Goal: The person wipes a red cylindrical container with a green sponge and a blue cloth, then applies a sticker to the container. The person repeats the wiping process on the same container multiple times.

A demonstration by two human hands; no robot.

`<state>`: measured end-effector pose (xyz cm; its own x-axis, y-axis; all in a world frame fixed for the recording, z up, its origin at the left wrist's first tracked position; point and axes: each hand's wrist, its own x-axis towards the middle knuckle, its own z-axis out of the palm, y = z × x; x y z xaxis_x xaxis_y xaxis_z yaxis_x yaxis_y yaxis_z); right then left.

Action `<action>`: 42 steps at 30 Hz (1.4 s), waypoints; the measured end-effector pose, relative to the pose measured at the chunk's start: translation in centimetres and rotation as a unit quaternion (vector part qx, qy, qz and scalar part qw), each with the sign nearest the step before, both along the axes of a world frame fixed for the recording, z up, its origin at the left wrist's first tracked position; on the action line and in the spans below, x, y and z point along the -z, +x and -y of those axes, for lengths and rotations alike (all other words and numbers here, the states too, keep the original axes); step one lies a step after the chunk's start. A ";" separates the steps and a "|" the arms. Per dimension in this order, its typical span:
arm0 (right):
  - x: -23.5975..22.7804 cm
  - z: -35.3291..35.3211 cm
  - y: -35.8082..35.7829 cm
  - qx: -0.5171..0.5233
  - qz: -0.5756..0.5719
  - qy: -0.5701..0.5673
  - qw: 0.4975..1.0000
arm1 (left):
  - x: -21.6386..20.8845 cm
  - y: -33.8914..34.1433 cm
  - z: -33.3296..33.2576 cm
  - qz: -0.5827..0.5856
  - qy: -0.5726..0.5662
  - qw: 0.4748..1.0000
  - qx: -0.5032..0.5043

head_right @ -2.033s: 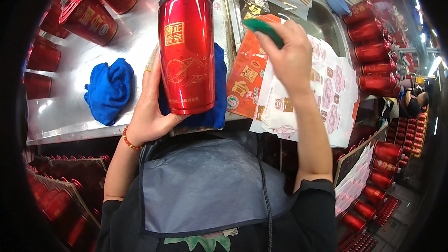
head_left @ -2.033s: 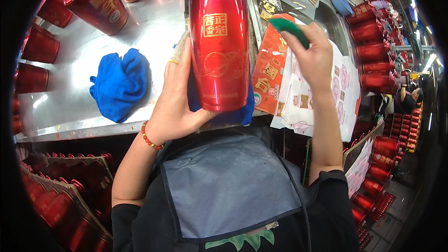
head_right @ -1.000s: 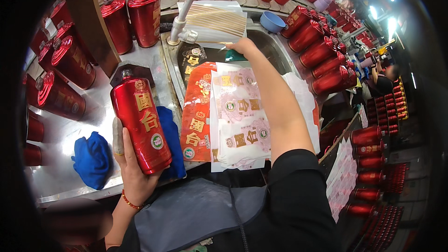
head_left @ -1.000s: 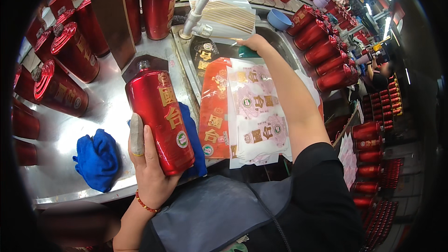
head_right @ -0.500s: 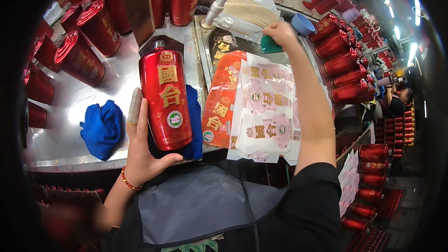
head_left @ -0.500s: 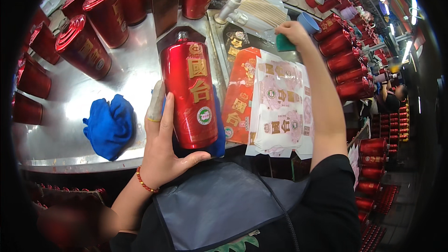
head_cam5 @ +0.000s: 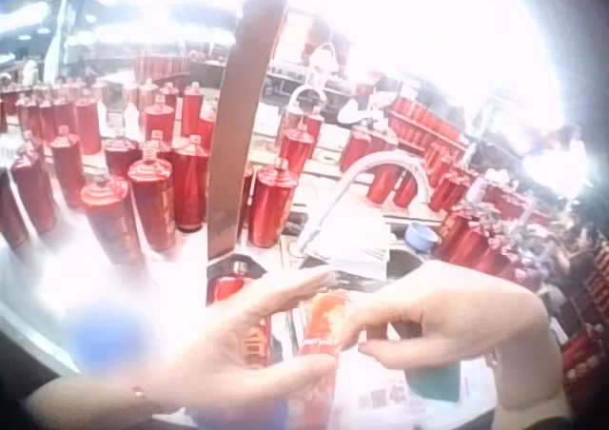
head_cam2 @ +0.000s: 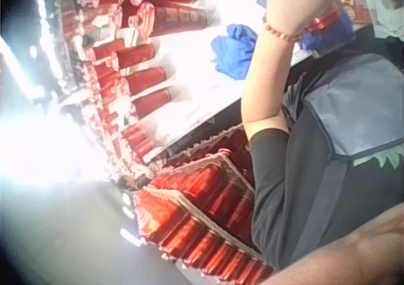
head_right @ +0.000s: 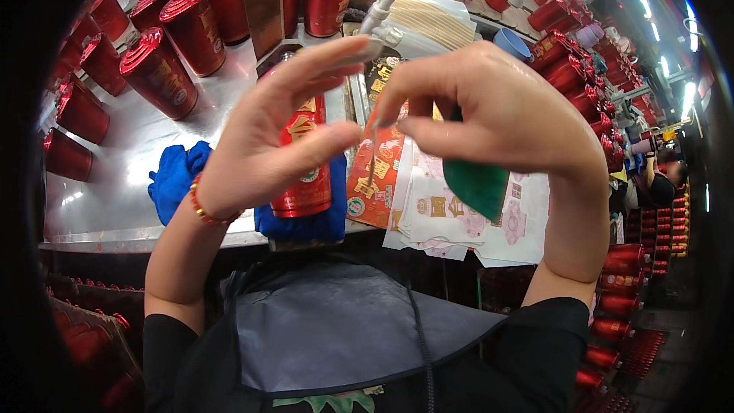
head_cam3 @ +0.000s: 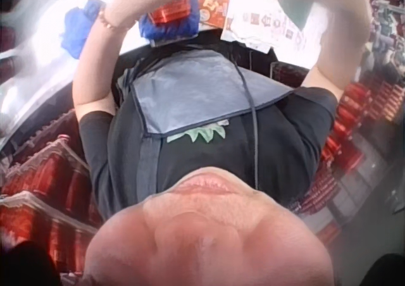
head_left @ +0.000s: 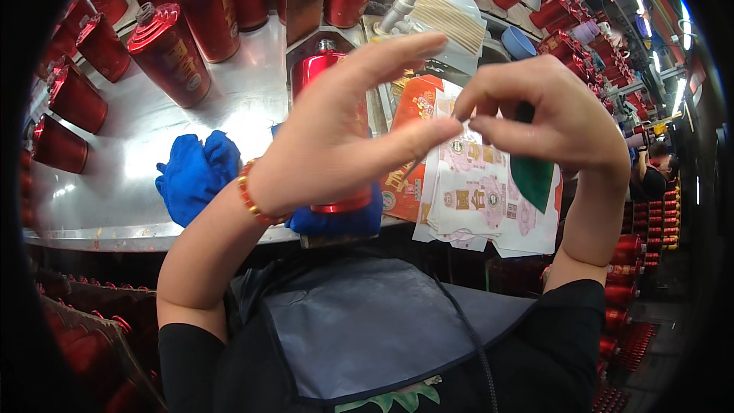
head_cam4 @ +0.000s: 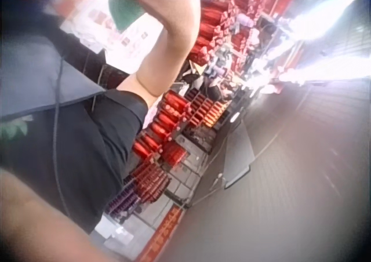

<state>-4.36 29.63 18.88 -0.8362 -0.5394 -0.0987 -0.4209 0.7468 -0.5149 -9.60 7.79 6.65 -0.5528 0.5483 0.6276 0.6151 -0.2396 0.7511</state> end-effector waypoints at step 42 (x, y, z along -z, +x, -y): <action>12.7 5.2 4.4 0.127 0.312 -0.323 0.884 | 7.7 5.7 8.3 -0.594 -0.063 0.725 -0.343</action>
<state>0.08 24.45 6.18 -0.8297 -0.4550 -0.3234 0.2348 0.2411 -0.9417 -3.93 -0.50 -1.02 0.1669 0.4940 0.8533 0.7883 0.4529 -0.4164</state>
